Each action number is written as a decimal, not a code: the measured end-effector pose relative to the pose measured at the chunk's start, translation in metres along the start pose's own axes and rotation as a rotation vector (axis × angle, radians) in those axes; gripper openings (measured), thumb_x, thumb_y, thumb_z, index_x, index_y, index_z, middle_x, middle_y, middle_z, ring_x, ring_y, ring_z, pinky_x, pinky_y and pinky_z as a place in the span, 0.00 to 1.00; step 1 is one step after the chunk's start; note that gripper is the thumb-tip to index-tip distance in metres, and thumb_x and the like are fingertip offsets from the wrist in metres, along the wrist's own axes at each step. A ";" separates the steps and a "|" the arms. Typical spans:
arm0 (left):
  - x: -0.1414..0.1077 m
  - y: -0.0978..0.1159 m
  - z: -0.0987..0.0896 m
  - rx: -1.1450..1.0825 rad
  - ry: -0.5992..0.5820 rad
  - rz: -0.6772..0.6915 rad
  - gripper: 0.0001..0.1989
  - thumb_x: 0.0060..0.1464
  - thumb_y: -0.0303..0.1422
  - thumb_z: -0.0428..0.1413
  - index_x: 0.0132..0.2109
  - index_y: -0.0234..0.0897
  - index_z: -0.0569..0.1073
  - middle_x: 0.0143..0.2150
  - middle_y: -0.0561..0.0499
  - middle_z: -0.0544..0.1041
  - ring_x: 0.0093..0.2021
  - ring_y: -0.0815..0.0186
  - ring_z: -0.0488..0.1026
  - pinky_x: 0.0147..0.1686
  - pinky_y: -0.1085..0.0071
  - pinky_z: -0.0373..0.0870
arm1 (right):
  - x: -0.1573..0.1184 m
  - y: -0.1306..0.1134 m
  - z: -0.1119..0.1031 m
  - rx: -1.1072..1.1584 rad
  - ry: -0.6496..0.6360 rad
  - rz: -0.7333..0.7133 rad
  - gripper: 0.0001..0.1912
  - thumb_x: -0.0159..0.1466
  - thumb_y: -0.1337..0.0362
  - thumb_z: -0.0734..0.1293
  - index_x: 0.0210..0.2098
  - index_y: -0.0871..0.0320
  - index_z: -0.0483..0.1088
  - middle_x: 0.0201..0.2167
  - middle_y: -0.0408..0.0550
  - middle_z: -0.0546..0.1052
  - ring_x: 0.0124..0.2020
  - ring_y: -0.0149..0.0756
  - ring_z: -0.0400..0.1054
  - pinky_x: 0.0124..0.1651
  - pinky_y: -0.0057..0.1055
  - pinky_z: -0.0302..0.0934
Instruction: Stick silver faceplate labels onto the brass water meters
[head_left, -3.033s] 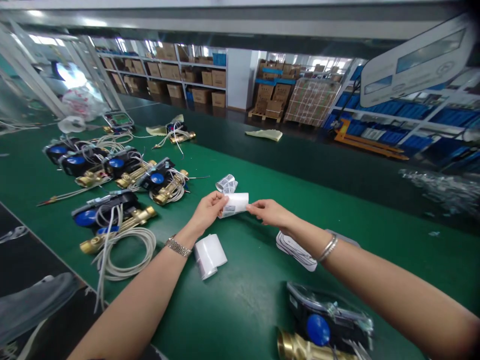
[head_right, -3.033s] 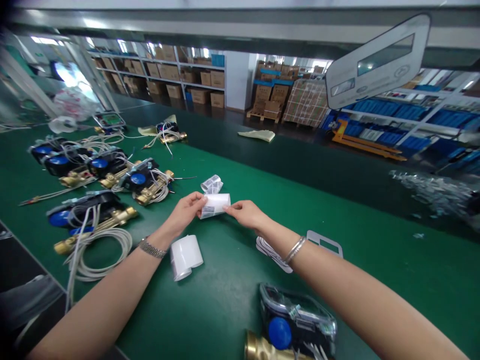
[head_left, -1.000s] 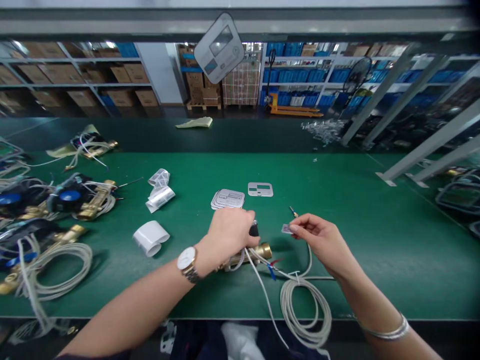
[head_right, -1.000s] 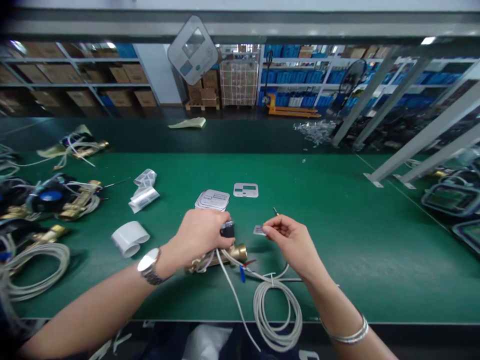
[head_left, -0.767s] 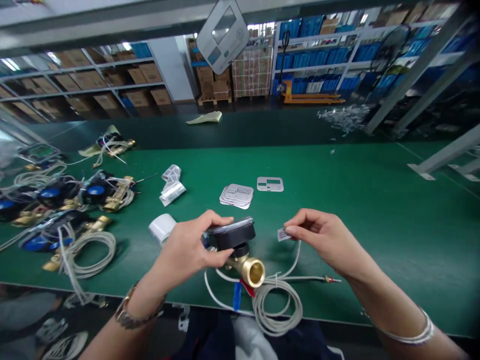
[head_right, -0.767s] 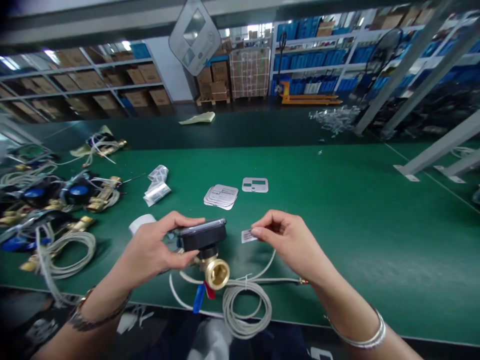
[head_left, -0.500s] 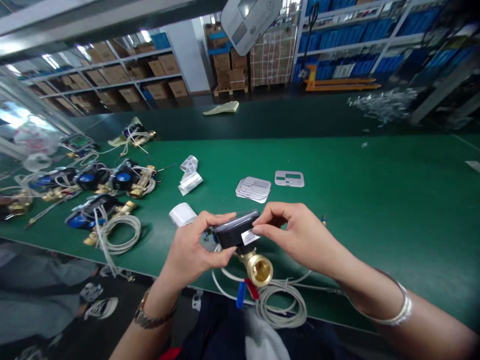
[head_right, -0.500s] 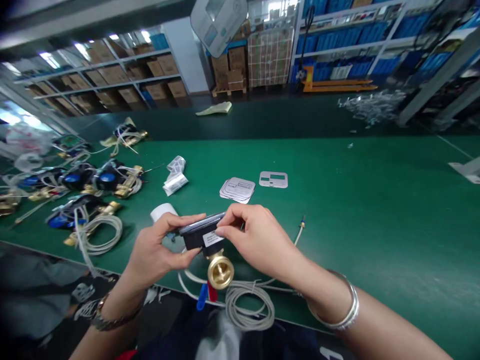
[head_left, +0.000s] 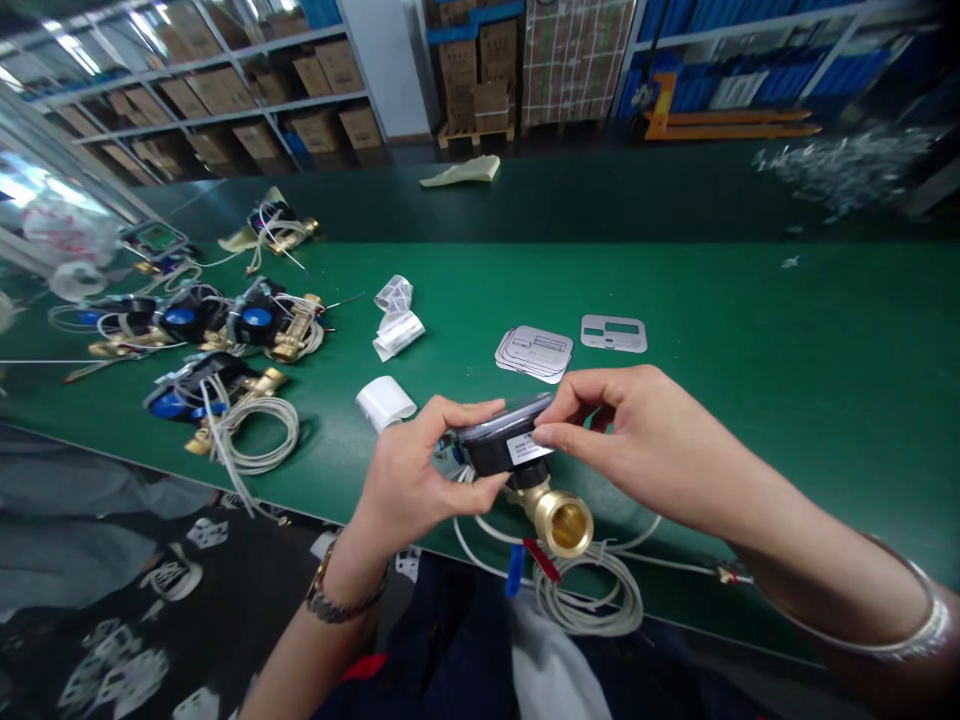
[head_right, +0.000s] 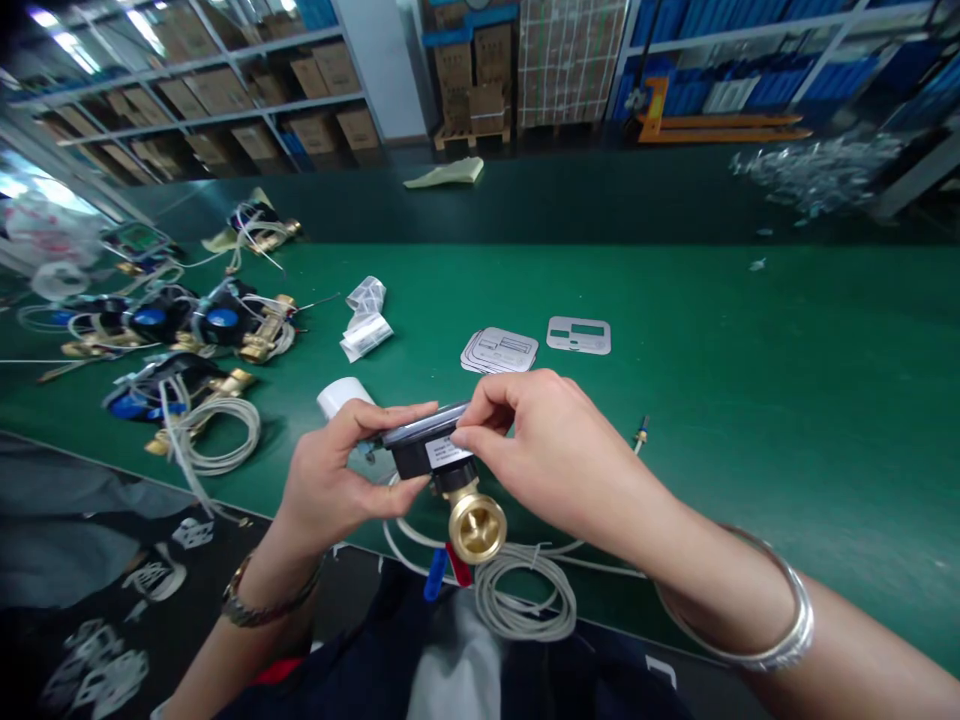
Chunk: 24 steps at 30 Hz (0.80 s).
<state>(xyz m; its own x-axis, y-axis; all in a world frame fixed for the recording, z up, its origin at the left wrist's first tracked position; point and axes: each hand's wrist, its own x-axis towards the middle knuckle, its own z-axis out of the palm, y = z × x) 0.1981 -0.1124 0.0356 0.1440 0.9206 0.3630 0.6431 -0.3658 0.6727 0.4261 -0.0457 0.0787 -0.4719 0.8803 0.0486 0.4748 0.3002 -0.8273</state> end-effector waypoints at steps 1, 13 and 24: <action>0.000 0.000 0.000 0.002 0.003 0.001 0.27 0.50 0.34 0.71 0.56 0.42 0.74 0.54 0.50 0.83 0.49 0.60 0.83 0.48 0.69 0.80 | 0.001 -0.001 0.000 -0.006 -0.009 0.005 0.08 0.60 0.67 0.75 0.25 0.53 0.77 0.24 0.39 0.79 0.25 0.33 0.68 0.28 0.32 0.56; 0.000 0.002 0.000 0.053 0.018 0.031 0.25 0.49 0.34 0.71 0.54 0.42 0.74 0.53 0.49 0.83 0.49 0.60 0.84 0.50 0.70 0.81 | 0.005 -0.004 -0.004 -0.031 -0.028 -0.007 0.10 0.59 0.68 0.76 0.23 0.53 0.77 0.22 0.40 0.78 0.23 0.33 0.69 0.25 0.31 0.57; -0.002 0.006 0.002 0.110 0.038 0.057 0.25 0.50 0.35 0.71 0.54 0.41 0.74 0.53 0.49 0.84 0.47 0.61 0.84 0.49 0.68 0.82 | 0.001 -0.003 -0.004 -0.040 -0.015 -0.002 0.10 0.59 0.68 0.76 0.23 0.52 0.76 0.23 0.40 0.79 0.24 0.33 0.70 0.26 0.31 0.58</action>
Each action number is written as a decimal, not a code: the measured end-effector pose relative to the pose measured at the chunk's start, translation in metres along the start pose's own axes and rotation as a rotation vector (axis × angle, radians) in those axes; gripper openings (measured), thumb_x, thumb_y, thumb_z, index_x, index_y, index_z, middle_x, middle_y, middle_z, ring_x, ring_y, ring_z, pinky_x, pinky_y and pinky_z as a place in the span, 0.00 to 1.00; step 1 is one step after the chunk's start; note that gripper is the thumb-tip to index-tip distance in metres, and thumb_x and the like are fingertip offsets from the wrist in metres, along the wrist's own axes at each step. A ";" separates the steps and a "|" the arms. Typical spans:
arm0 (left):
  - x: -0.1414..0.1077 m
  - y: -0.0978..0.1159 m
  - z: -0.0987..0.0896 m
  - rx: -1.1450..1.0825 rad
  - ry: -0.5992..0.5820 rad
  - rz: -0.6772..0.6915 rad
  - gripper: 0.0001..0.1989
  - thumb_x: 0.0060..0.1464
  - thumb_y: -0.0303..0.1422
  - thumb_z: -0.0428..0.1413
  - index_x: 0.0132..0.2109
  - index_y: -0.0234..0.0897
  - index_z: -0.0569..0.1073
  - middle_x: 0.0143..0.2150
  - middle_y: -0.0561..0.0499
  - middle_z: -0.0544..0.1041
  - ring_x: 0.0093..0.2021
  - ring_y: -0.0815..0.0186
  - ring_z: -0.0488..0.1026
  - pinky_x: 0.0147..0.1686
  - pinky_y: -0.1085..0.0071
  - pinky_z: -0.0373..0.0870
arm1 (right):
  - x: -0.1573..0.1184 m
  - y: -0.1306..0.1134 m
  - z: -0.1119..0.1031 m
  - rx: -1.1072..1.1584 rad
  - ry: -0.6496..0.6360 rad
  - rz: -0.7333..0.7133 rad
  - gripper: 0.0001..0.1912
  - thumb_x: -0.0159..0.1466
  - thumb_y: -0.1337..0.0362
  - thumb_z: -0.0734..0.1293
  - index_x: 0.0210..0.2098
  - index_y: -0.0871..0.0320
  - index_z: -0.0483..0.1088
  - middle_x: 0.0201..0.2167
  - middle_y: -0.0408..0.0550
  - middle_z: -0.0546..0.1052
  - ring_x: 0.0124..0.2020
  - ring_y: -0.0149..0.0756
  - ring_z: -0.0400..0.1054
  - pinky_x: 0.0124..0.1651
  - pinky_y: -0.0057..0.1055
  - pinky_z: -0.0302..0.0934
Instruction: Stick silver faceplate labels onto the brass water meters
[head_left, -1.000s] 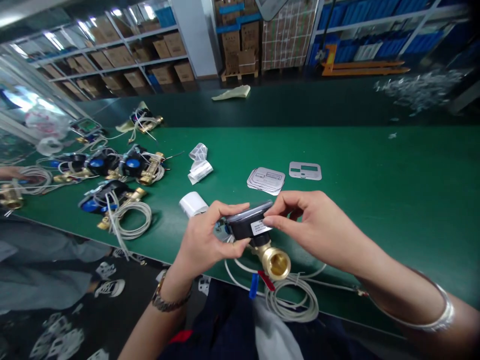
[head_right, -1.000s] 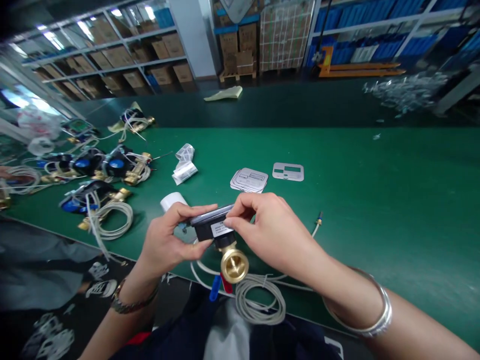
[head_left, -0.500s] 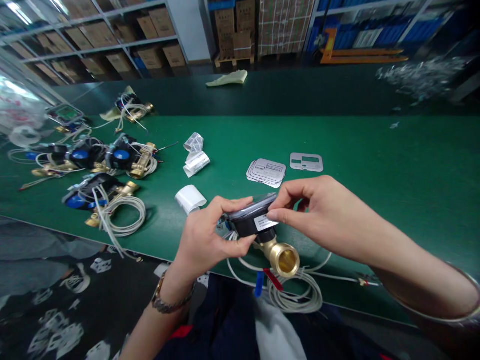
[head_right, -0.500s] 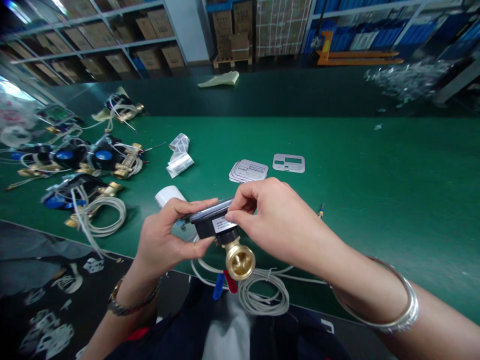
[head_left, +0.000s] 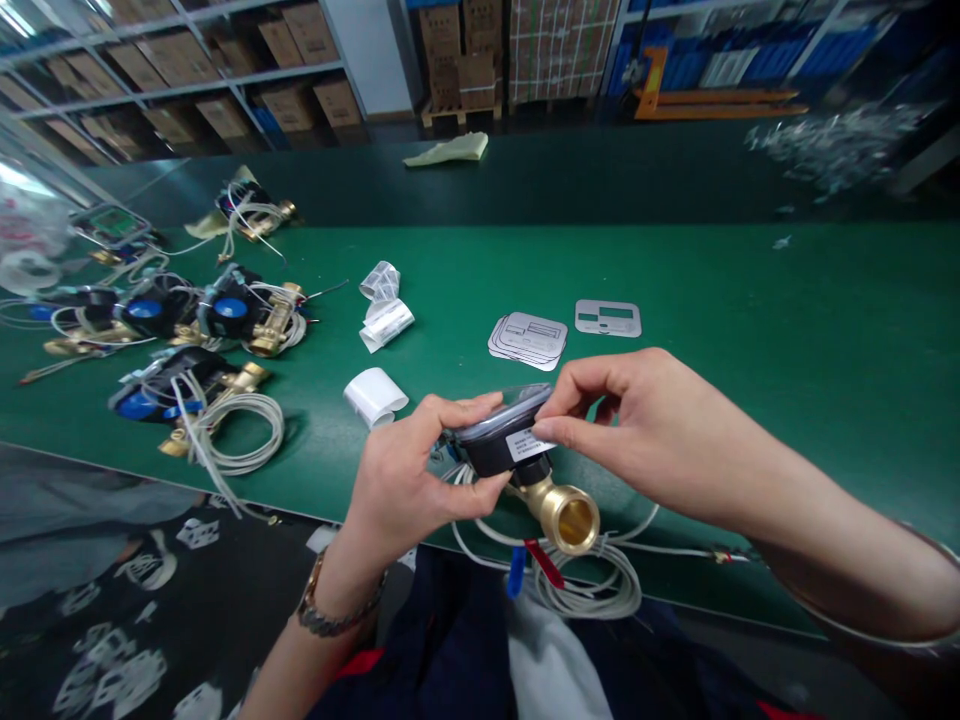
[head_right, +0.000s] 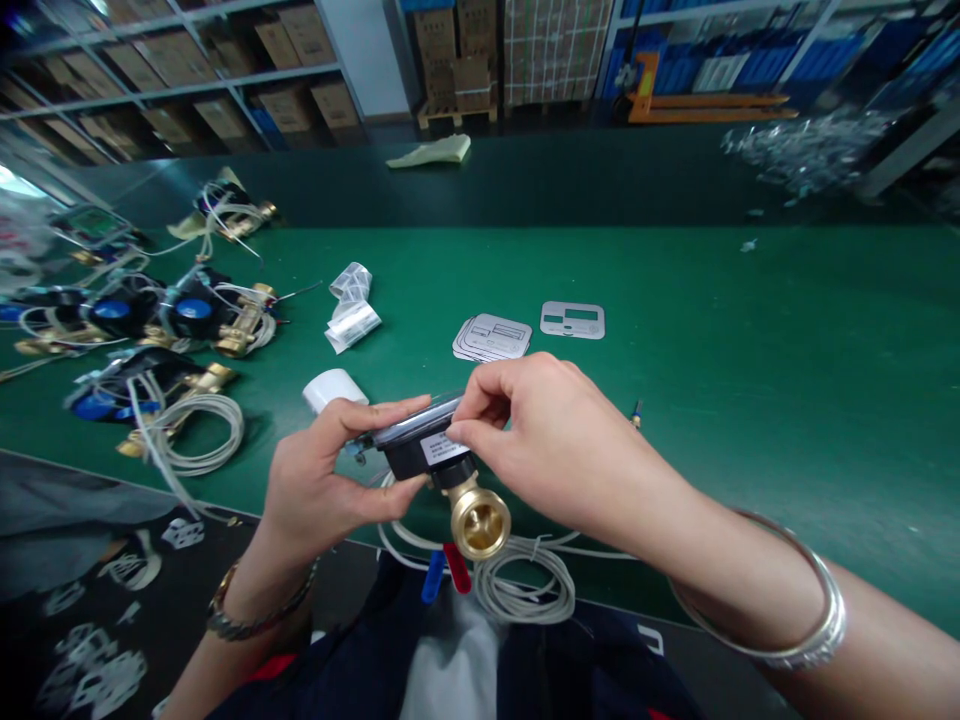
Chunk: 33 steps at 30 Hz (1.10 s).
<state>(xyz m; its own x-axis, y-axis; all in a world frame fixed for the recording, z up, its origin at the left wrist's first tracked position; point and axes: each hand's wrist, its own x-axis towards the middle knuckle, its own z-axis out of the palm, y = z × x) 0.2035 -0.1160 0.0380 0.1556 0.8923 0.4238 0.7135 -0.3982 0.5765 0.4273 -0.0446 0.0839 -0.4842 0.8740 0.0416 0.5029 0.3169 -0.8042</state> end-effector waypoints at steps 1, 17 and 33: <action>0.000 0.000 0.000 0.007 0.002 0.004 0.25 0.50 0.35 0.71 0.54 0.41 0.74 0.53 0.49 0.84 0.47 0.61 0.84 0.49 0.69 0.82 | 0.000 0.000 0.000 -0.001 0.002 -0.001 0.10 0.59 0.69 0.76 0.24 0.52 0.76 0.23 0.40 0.79 0.24 0.34 0.70 0.26 0.31 0.58; 0.002 -0.002 0.001 -0.042 0.013 0.092 0.25 0.48 0.32 0.71 0.52 0.37 0.74 0.53 0.47 0.84 0.48 0.61 0.84 0.52 0.70 0.81 | -0.003 -0.009 -0.009 -0.020 -0.067 0.096 0.06 0.61 0.68 0.74 0.28 0.54 0.78 0.26 0.38 0.80 0.28 0.30 0.70 0.31 0.29 0.59; 0.004 -0.004 0.001 -0.051 0.019 0.102 0.25 0.49 0.32 0.71 0.52 0.35 0.73 0.53 0.48 0.84 0.49 0.67 0.83 0.54 0.78 0.78 | -0.003 -0.012 -0.005 -0.111 -0.054 0.087 0.06 0.61 0.67 0.74 0.28 0.54 0.78 0.26 0.38 0.79 0.26 0.29 0.70 0.29 0.30 0.57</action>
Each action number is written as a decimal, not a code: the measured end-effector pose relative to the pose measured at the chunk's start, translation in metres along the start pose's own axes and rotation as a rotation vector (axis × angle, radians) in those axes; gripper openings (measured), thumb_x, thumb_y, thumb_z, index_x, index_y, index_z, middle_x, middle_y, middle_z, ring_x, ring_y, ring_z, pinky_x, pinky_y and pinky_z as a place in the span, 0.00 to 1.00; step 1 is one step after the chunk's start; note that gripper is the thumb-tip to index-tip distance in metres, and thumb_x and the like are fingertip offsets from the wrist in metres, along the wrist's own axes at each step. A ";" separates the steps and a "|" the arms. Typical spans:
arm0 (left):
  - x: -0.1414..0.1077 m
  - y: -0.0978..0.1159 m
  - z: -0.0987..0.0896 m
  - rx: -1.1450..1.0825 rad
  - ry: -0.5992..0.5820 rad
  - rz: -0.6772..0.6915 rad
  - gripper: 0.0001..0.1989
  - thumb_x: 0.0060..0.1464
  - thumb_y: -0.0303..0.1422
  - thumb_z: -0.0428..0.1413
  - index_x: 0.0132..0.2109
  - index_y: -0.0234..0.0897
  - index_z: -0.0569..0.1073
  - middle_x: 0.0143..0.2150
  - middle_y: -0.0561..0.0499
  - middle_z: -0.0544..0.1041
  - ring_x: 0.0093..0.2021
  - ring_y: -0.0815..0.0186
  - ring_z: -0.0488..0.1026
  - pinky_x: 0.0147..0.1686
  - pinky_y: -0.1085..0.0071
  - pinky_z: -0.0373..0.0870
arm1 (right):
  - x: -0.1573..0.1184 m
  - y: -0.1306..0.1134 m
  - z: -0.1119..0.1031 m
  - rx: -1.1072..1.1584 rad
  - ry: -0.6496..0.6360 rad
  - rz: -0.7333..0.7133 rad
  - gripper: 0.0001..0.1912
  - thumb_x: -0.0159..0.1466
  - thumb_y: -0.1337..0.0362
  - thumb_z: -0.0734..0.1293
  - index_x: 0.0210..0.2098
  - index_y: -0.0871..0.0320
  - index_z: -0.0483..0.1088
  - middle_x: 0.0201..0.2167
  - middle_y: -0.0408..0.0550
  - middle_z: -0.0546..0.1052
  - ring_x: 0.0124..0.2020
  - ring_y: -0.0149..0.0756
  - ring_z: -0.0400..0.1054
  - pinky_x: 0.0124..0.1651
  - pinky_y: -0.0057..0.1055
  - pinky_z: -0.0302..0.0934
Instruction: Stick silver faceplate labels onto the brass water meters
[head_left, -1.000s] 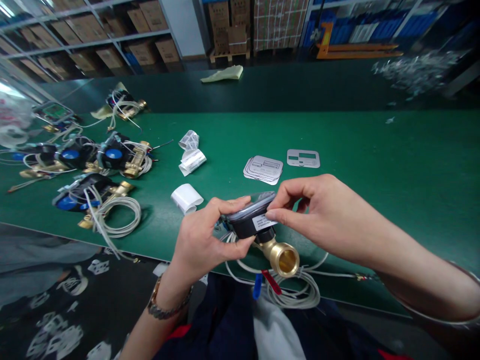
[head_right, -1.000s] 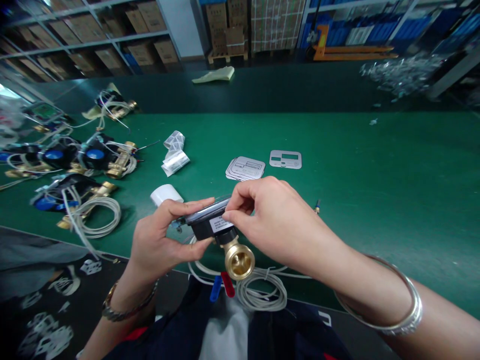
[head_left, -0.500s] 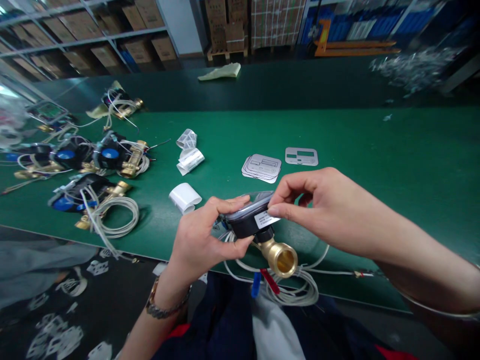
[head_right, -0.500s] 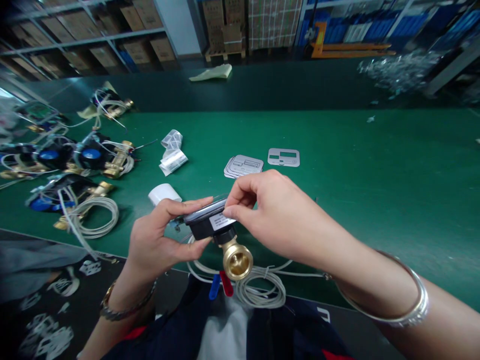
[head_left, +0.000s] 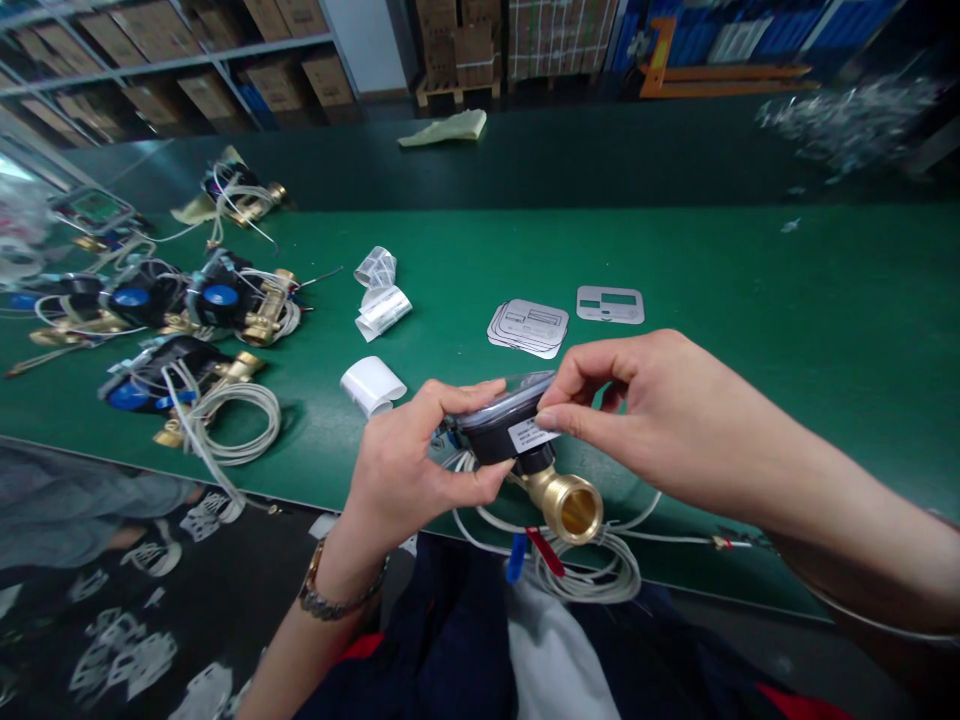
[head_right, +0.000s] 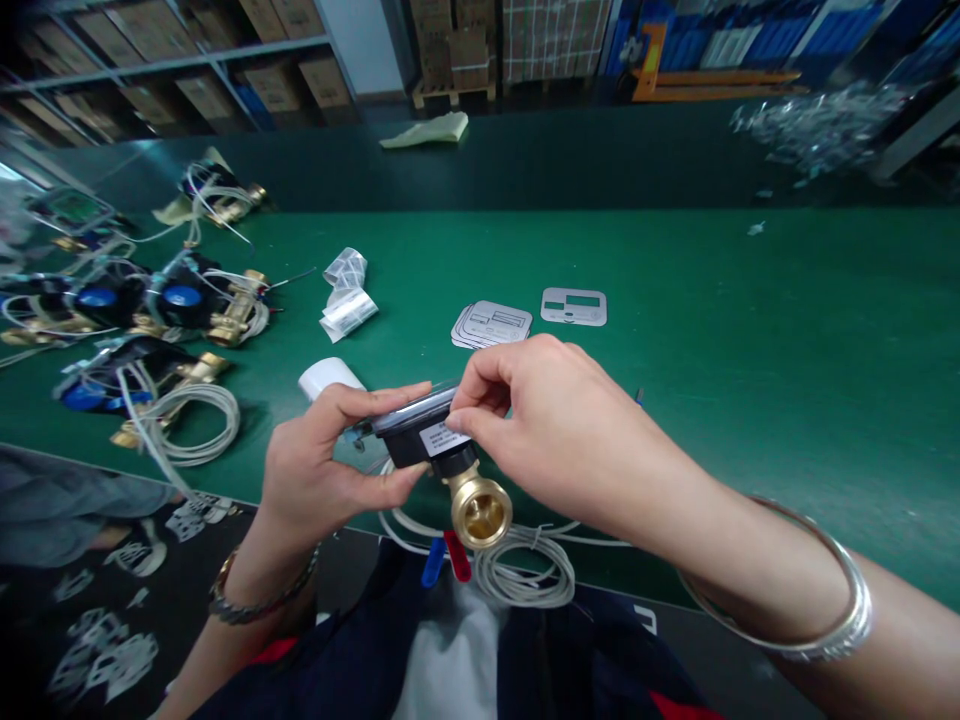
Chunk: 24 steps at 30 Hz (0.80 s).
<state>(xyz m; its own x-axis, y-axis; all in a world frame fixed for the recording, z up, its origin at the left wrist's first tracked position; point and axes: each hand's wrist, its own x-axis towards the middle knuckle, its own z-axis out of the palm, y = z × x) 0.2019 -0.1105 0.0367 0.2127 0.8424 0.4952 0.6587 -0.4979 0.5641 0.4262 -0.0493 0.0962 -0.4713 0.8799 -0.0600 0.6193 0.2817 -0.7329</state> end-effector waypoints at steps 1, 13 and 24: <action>0.000 0.000 0.000 0.002 -0.002 0.001 0.25 0.49 0.31 0.71 0.52 0.35 0.73 0.53 0.48 0.84 0.49 0.67 0.83 0.53 0.78 0.78 | 0.000 0.000 0.000 0.000 0.005 -0.002 0.06 0.61 0.67 0.74 0.28 0.54 0.78 0.26 0.38 0.79 0.27 0.29 0.70 0.29 0.30 0.57; -0.001 -0.003 0.000 0.014 -0.012 -0.005 0.26 0.49 0.32 0.71 0.54 0.36 0.74 0.53 0.49 0.83 0.49 0.67 0.83 0.54 0.77 0.78 | 0.003 0.000 0.001 0.023 -0.021 0.015 0.06 0.61 0.67 0.74 0.28 0.54 0.78 0.26 0.37 0.80 0.27 0.28 0.70 0.29 0.29 0.58; 0.001 -0.002 0.000 0.009 0.000 -0.003 0.25 0.49 0.32 0.71 0.53 0.36 0.74 0.53 0.48 0.84 0.48 0.66 0.83 0.53 0.76 0.79 | 0.002 0.002 0.001 0.041 -0.008 0.009 0.05 0.61 0.67 0.73 0.27 0.54 0.78 0.25 0.36 0.79 0.25 0.28 0.68 0.28 0.29 0.56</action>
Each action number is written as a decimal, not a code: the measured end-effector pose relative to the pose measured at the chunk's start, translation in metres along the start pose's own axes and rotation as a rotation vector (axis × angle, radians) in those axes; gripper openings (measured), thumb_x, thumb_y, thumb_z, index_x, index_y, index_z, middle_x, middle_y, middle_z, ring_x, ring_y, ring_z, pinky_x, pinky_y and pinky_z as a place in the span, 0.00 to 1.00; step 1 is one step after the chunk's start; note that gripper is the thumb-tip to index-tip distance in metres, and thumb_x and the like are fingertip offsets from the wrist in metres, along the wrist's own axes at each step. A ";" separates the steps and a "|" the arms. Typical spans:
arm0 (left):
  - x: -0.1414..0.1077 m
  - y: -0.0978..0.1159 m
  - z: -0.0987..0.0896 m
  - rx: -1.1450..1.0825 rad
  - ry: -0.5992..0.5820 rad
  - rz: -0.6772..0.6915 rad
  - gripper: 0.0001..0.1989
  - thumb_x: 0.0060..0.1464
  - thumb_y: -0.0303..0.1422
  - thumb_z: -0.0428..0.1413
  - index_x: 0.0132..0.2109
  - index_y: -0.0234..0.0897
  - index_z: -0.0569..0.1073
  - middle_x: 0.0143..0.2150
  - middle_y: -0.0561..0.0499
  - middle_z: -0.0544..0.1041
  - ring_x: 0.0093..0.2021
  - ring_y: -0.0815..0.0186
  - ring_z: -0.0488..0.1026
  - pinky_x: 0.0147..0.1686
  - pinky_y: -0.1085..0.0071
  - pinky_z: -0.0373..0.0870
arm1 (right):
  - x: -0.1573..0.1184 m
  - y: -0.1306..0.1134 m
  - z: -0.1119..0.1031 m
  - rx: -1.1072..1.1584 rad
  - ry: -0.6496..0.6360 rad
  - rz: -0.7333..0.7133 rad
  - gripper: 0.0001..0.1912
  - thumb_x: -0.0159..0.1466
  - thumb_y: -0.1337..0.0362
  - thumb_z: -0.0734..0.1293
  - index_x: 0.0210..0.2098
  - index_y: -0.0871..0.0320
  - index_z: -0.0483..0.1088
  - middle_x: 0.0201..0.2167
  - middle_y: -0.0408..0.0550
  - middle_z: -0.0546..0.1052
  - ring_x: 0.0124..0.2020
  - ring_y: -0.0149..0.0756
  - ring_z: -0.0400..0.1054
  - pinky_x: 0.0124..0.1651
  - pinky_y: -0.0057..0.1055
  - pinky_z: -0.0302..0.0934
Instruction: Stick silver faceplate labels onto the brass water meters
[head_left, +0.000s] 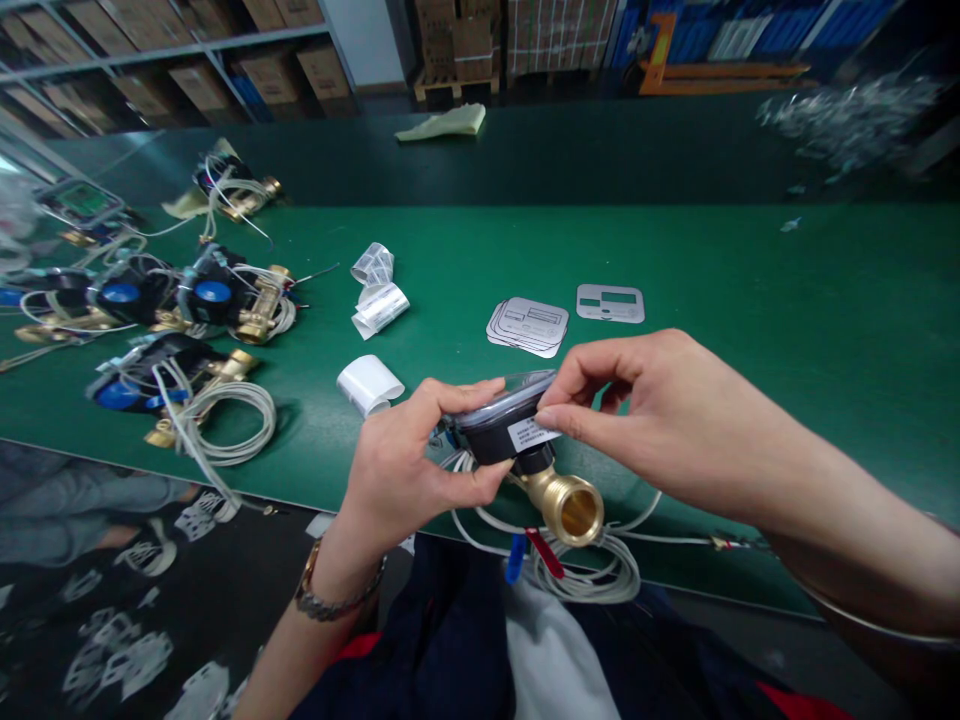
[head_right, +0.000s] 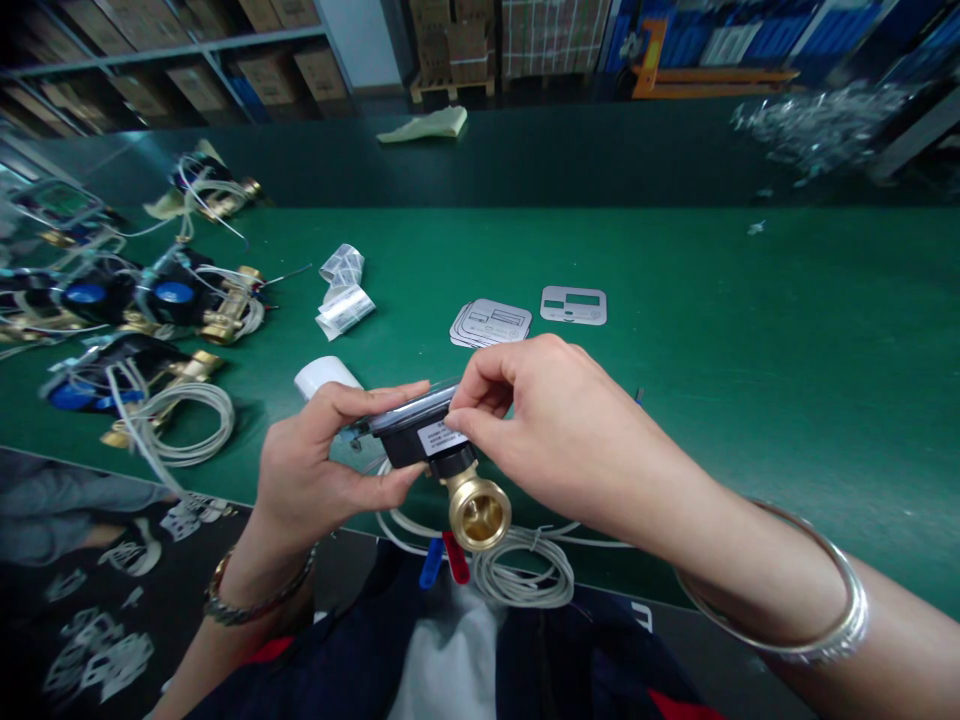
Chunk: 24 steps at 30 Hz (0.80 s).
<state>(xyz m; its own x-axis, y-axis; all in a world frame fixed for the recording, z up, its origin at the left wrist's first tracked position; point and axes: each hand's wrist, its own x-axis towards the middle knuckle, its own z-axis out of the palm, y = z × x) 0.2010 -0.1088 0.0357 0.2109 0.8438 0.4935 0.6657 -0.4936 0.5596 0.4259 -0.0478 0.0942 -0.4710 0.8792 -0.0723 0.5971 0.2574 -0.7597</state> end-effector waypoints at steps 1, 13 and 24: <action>0.000 0.000 0.000 0.006 0.001 0.001 0.25 0.49 0.32 0.70 0.53 0.36 0.74 0.53 0.48 0.84 0.48 0.66 0.83 0.53 0.76 0.79 | 0.000 0.000 0.000 0.007 0.000 0.001 0.05 0.61 0.67 0.73 0.27 0.54 0.78 0.25 0.36 0.79 0.26 0.28 0.69 0.28 0.29 0.57; -0.001 0.001 0.000 0.005 -0.009 -0.001 0.24 0.49 0.31 0.71 0.52 0.37 0.73 0.53 0.47 0.83 0.49 0.64 0.83 0.52 0.73 0.80 | -0.002 -0.002 0.002 -0.047 0.046 -0.003 0.04 0.58 0.67 0.71 0.27 0.54 0.78 0.26 0.39 0.80 0.27 0.32 0.71 0.28 0.30 0.57; -0.002 0.000 0.000 -0.008 -0.010 -0.007 0.25 0.49 0.32 0.71 0.53 0.38 0.73 0.53 0.47 0.83 0.49 0.63 0.83 0.52 0.72 0.81 | -0.004 -0.006 0.003 -0.107 0.049 -0.015 0.05 0.59 0.67 0.70 0.27 0.53 0.77 0.25 0.37 0.78 0.26 0.30 0.67 0.28 0.29 0.54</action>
<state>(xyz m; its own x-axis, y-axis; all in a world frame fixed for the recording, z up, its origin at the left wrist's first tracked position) 0.2008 -0.1107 0.0349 0.2136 0.8491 0.4831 0.6616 -0.4896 0.5679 0.4224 -0.0541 0.0970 -0.4494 0.8929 -0.0280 0.6576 0.3094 -0.6869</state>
